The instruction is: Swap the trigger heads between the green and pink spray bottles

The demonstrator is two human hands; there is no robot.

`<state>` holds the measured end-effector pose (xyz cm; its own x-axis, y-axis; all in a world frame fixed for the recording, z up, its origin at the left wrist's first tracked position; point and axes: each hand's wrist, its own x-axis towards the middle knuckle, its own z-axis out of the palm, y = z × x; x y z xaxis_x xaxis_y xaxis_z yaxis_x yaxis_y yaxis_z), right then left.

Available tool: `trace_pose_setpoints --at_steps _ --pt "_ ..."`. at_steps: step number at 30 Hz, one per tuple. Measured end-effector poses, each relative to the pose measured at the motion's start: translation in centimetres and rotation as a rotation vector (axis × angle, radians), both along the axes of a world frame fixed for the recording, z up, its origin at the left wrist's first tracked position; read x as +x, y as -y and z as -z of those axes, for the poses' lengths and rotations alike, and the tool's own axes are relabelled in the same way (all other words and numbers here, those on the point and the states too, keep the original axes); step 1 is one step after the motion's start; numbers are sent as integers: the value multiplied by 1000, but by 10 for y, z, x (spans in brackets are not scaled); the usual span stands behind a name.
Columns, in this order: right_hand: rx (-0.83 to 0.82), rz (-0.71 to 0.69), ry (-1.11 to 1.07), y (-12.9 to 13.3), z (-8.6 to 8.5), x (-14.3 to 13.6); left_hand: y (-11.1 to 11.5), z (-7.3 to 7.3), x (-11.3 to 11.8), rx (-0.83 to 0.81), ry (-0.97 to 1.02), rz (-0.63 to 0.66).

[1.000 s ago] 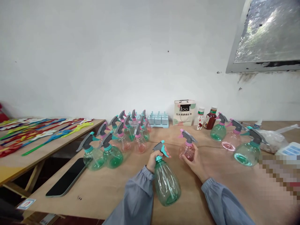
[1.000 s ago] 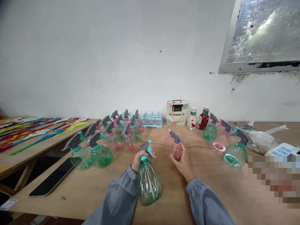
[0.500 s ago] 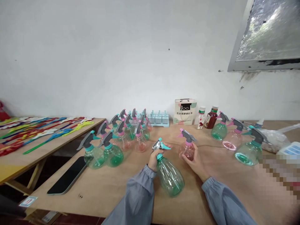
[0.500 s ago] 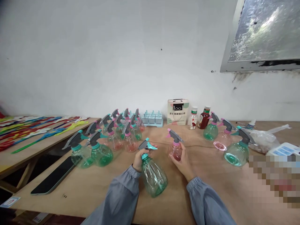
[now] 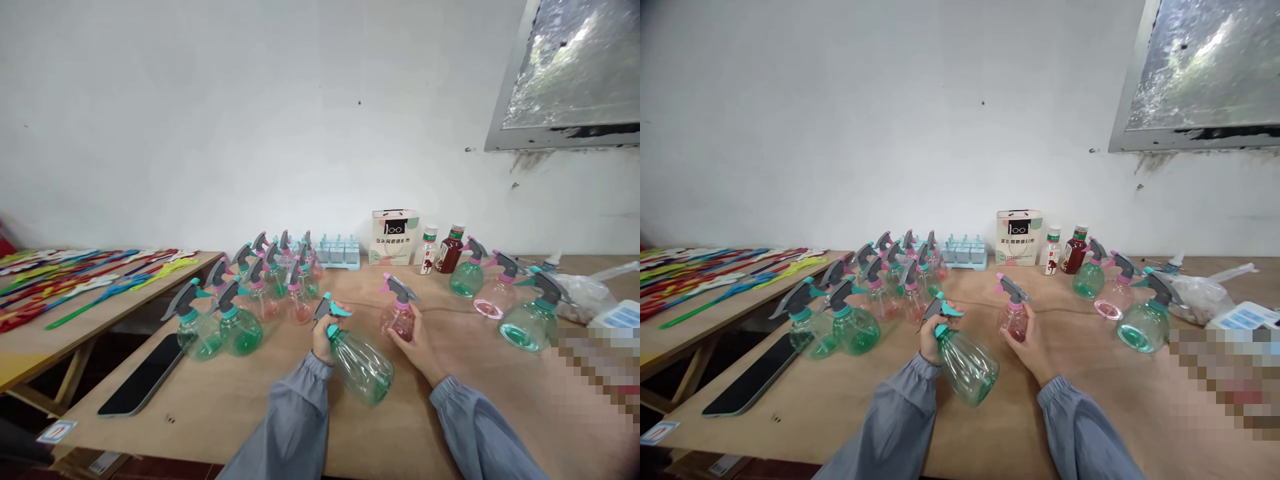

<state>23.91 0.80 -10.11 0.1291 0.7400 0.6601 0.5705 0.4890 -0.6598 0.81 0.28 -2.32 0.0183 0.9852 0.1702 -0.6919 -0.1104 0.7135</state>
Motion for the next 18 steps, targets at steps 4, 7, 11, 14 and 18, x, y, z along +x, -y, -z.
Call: trace_pose_setpoints --at_steps 4,7,11,14,18 --pt "-3 3 -9 0 0 -1 1 2 -1 36 -45 3" --pt "-6 -3 -16 0 0 -1 3 -1 2 69 -65 67" --pt "-2 -2 -13 1 -1 -1 4 -2 2 98 -79 96" --pt "-2 5 -2 0 -1 -1 5 0 0 133 -89 93" --pt "-12 -15 -13 0 2 0 9 -4 -2 187 -186 90"
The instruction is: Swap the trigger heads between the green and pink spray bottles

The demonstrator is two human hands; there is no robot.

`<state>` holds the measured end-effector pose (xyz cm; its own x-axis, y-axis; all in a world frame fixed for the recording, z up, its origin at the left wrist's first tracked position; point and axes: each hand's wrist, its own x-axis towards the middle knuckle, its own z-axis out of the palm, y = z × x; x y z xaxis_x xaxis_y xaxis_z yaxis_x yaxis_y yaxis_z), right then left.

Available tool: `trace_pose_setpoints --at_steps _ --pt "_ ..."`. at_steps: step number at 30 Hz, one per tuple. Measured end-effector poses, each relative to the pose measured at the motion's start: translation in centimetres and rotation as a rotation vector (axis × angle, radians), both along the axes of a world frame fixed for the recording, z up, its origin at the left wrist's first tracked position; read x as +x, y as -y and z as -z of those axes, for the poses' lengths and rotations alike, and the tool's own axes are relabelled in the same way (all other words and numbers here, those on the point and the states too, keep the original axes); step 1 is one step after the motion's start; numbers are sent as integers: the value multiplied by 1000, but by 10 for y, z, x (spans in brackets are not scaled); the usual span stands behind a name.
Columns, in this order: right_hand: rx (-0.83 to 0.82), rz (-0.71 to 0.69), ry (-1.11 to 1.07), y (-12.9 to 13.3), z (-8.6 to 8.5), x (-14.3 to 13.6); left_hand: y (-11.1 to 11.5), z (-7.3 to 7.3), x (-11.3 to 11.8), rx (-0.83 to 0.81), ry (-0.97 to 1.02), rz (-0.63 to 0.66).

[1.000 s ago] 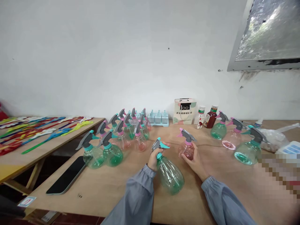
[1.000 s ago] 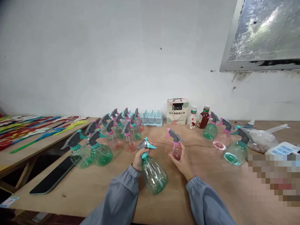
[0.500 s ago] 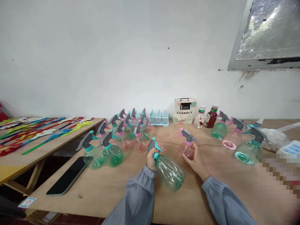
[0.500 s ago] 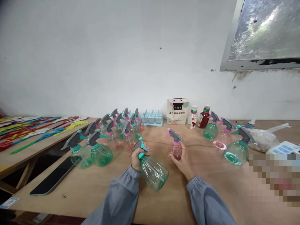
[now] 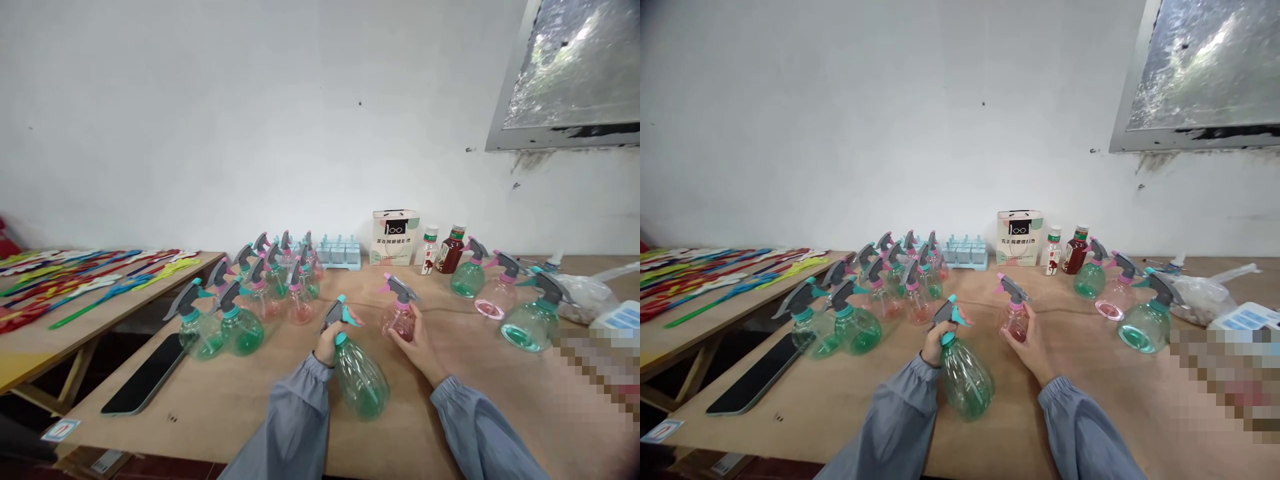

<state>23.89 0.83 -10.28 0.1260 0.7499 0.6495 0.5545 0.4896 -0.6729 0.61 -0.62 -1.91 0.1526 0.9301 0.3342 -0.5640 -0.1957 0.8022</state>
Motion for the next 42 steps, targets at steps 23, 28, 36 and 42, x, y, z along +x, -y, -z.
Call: trace_pose_setpoints --at_steps 23,28,36,42 --pt "4 4 -35 1 -3 -2 17 1 -112 250 -813 -1338" --pt "1 -12 -47 2 -4 -3 5 25 -115 381 -920 -1493" --pt "-4 -14 -54 1 -4 -3 -17 34 -113 383 -963 -1461" --pt "12 -4 -56 3 -3 -5 -18 36 -120 462 -882 -1528"
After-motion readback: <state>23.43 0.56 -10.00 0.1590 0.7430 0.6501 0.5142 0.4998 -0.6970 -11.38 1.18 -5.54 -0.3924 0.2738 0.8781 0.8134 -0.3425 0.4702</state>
